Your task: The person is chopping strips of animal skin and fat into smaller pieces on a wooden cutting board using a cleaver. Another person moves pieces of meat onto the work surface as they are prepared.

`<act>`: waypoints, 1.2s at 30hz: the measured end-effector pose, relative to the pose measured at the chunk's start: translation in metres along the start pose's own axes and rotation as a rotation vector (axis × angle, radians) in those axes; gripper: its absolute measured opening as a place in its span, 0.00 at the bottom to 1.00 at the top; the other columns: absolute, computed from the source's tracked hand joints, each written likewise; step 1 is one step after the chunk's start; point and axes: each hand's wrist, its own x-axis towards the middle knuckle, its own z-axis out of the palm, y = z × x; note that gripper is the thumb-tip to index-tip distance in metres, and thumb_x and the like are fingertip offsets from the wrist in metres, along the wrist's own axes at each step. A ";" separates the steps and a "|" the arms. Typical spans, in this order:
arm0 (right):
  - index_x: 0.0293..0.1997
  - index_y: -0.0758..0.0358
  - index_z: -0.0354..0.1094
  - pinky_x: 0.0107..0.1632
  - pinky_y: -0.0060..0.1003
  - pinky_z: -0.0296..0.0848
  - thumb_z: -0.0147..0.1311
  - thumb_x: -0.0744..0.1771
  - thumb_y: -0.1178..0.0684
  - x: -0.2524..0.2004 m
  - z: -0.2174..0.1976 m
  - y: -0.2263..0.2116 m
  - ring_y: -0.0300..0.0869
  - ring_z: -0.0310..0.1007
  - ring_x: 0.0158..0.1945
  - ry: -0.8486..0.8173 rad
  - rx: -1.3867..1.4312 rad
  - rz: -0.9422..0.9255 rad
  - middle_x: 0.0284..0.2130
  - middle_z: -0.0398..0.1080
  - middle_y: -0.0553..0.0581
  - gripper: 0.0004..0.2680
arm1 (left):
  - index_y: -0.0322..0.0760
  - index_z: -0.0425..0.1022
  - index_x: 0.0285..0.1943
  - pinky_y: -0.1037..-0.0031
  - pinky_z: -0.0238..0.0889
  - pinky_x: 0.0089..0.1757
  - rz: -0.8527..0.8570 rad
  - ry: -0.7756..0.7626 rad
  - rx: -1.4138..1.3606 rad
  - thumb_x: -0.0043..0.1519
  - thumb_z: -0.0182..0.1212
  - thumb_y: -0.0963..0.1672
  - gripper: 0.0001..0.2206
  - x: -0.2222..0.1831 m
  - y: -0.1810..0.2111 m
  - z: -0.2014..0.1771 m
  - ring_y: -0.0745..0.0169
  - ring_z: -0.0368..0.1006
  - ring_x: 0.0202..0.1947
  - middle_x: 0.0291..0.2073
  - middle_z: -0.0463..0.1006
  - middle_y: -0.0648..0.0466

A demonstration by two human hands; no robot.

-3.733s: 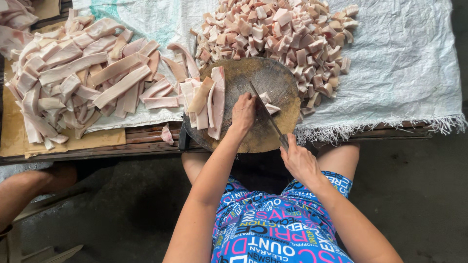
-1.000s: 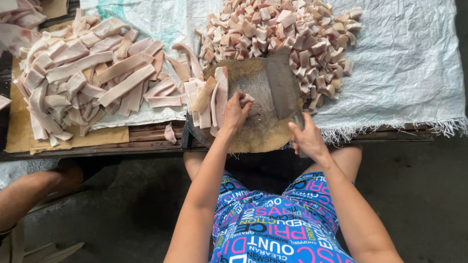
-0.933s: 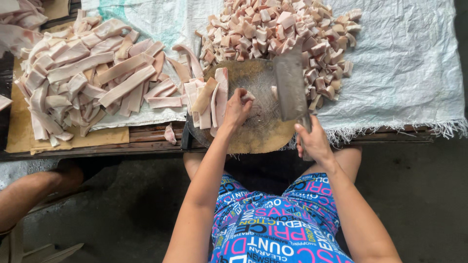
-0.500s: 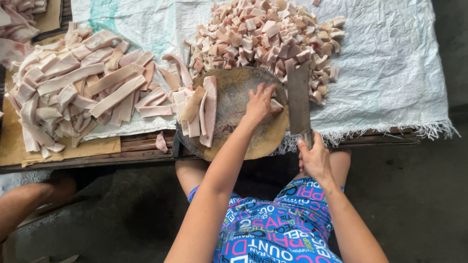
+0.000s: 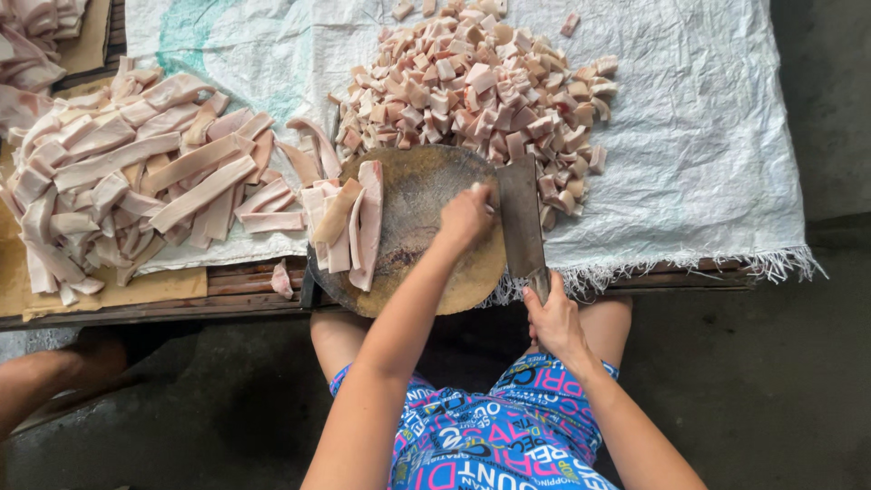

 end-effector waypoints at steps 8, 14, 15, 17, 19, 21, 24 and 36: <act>0.63 0.62 0.55 0.17 0.42 0.70 0.52 0.68 0.48 -0.003 0.002 -0.010 0.43 0.70 0.14 0.007 -0.006 0.063 0.15 0.69 0.58 0.18 | 0.41 0.59 0.72 0.59 0.70 0.58 0.018 0.030 -1.043 0.65 0.52 0.39 0.24 0.086 0.002 -0.137 0.43 0.69 0.59 0.63 0.70 0.46; 0.65 0.61 0.55 0.17 0.41 0.70 0.52 0.68 0.48 -0.014 0.011 -0.019 0.44 0.70 0.13 0.054 -0.034 0.049 0.14 0.69 0.60 0.19 | 0.43 0.78 0.61 0.61 0.63 0.61 0.174 0.496 -0.424 0.61 0.54 0.36 0.20 0.049 -0.063 -0.171 0.43 0.66 0.63 0.62 0.67 0.39; 0.65 0.61 0.54 0.17 0.41 0.71 0.52 0.68 0.48 -0.016 0.014 -0.019 0.44 0.70 0.13 0.071 -0.054 0.037 0.13 0.69 0.60 0.19 | 0.43 0.79 0.59 0.61 0.64 0.59 0.123 0.482 -0.346 0.63 0.57 0.39 0.16 0.037 -0.085 -0.172 0.44 0.68 0.60 0.58 0.70 0.39; 0.66 0.60 0.55 0.21 0.45 0.72 0.51 0.68 0.47 -0.016 0.014 -0.016 0.50 0.73 0.17 0.062 -0.097 0.043 0.16 0.70 0.64 0.19 | 0.42 0.80 0.55 0.61 0.67 0.54 0.065 0.463 -0.252 0.63 0.60 0.42 0.12 0.009 -0.129 -0.174 0.44 0.74 0.53 0.51 0.77 0.40; 0.67 0.58 0.55 0.24 0.50 0.74 0.51 0.68 0.46 -0.016 0.017 -0.011 0.56 0.76 0.20 0.048 -0.142 0.046 0.18 0.72 0.67 0.19 | 0.42 0.80 0.54 0.61 0.69 0.51 0.049 0.466 -0.234 0.61 0.60 0.42 0.13 -0.020 -0.167 -0.175 0.44 0.77 0.49 0.47 0.80 0.40; 0.66 0.61 0.57 0.38 0.57 0.75 0.51 0.70 0.46 -0.015 0.022 -0.006 0.68 0.78 0.36 0.160 -0.295 -0.259 0.29 0.75 0.75 0.18 | 0.41 0.79 0.55 0.57 0.70 0.46 -0.102 0.398 -0.152 0.64 0.61 0.45 0.12 -0.047 -0.192 -0.173 0.42 0.79 0.43 0.39 0.82 0.42; 0.65 0.59 0.56 0.44 0.61 0.73 0.50 0.69 0.46 -0.015 0.027 -0.006 0.73 0.75 0.42 0.135 -0.293 -0.186 0.34 0.75 0.78 0.18 | 0.33 0.79 0.50 0.55 0.70 0.46 -0.111 0.399 0.016 0.62 0.66 0.47 0.14 -0.083 -0.200 -0.158 0.38 0.78 0.43 0.37 0.82 0.37; 0.63 0.62 0.53 0.45 0.65 0.71 0.50 0.69 0.46 0.001 0.028 0.008 0.77 0.73 0.42 0.116 -0.384 -0.217 0.35 0.73 0.82 0.18 | 0.29 0.76 0.53 0.63 0.74 0.41 -0.309 0.015 -0.307 0.68 0.54 0.45 0.13 -0.110 -0.155 -0.131 0.53 0.82 0.36 0.40 0.82 0.42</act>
